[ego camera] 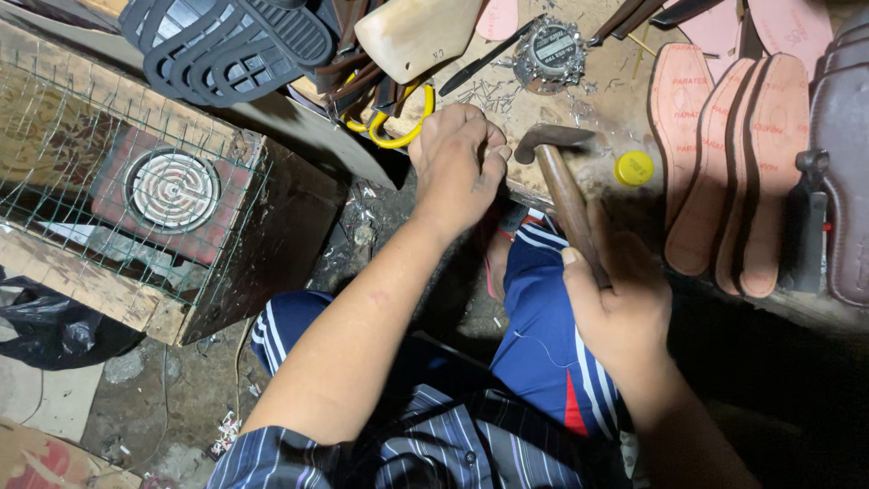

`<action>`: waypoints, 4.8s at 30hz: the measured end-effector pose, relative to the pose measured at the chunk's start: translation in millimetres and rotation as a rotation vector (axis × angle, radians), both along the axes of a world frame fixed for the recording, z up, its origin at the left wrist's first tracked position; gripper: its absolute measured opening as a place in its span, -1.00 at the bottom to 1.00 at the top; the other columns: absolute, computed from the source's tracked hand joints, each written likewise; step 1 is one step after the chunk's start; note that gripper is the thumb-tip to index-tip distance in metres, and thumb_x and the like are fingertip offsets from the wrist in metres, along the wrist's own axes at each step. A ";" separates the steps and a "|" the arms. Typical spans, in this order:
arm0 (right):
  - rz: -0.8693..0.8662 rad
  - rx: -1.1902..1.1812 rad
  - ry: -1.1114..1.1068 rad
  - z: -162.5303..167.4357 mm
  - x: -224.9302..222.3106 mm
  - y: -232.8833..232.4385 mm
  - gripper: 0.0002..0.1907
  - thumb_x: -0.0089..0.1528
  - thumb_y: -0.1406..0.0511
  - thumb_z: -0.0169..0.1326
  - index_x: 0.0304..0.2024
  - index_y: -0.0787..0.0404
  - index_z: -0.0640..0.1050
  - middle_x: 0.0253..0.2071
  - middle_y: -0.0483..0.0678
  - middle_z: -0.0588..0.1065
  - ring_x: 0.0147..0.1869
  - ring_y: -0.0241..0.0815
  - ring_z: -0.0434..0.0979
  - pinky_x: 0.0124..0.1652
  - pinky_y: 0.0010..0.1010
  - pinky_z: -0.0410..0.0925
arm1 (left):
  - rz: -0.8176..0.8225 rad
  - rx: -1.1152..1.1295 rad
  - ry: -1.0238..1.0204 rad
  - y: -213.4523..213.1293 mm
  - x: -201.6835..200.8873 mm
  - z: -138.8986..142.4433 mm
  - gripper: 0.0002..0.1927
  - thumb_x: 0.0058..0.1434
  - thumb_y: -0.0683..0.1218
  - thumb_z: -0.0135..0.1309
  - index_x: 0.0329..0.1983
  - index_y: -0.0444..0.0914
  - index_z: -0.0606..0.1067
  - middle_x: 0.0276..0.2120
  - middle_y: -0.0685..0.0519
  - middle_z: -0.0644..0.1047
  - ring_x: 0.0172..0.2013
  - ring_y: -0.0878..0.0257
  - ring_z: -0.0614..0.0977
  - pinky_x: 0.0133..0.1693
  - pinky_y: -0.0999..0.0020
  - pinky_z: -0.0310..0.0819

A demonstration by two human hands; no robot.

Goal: The person sits on the floor holding a shoe last with a sole in one hand and a hammer in the other, repeatedly hammering tacks into the sole edge. They then pick up an insole, press it onto the lasted shoe, and smooth it in place by hand.

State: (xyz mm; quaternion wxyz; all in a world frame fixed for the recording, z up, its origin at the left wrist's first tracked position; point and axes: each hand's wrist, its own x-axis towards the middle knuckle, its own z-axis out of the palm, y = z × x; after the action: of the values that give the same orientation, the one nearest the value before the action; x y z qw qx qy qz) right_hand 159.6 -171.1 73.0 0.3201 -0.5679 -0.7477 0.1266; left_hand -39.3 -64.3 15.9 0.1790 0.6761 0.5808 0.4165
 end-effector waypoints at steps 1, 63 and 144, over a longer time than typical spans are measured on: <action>-0.003 0.016 0.025 0.7 -0.3 -0.8 -0.45 0.26 0.37 0.19 0.30 0.37 0.47 -0.13 0.18 0.52 -0.07 0.14 0.57 -0.01 -0.19 0.42 | 0.004 -0.002 -0.003 0.2 -0.2 -0.7 -0.91 0.10 -0.12 0.22 -0.33 -0.14 0.56 -0.12 0.07 0.49 0.04 0.02 0.44 0.10 0.10 0.21; -0.090 0.089 0.177 -94.2 33.3 -52.5 -0.59 0.16 0.34 0.29 0.03 0.27 0.48 -0.18 0.09 0.52 -0.21 0.06 0.59 -0.18 -0.23 0.46 | -0.234 0.084 0.175 31.7 16.8 2.4 -0.93 0.05 -0.12 0.23 -0.38 -0.09 0.62 -0.14 0.07 0.42 0.01 0.03 0.39 0.02 0.07 0.13; -0.099 0.080 0.239 -89.6 27.6 -50.0 -0.62 0.18 0.36 0.28 0.02 0.28 0.51 -0.14 0.09 0.55 -0.11 0.01 0.62 -0.07 -0.29 0.47 | -0.070 0.212 0.254 -5.3 -10.7 12.2 -0.74 0.07 -0.16 0.28 -0.15 -0.09 0.62 -0.27 0.13 0.61 -0.09 0.12 0.51 0.01 0.09 0.12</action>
State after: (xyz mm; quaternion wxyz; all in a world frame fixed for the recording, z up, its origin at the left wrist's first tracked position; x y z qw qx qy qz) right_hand 187.2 -221.1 -16.6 0.4351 -0.5716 -0.6799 0.1476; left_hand -49.9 -69.7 28.1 0.0462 0.7581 0.5278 0.3803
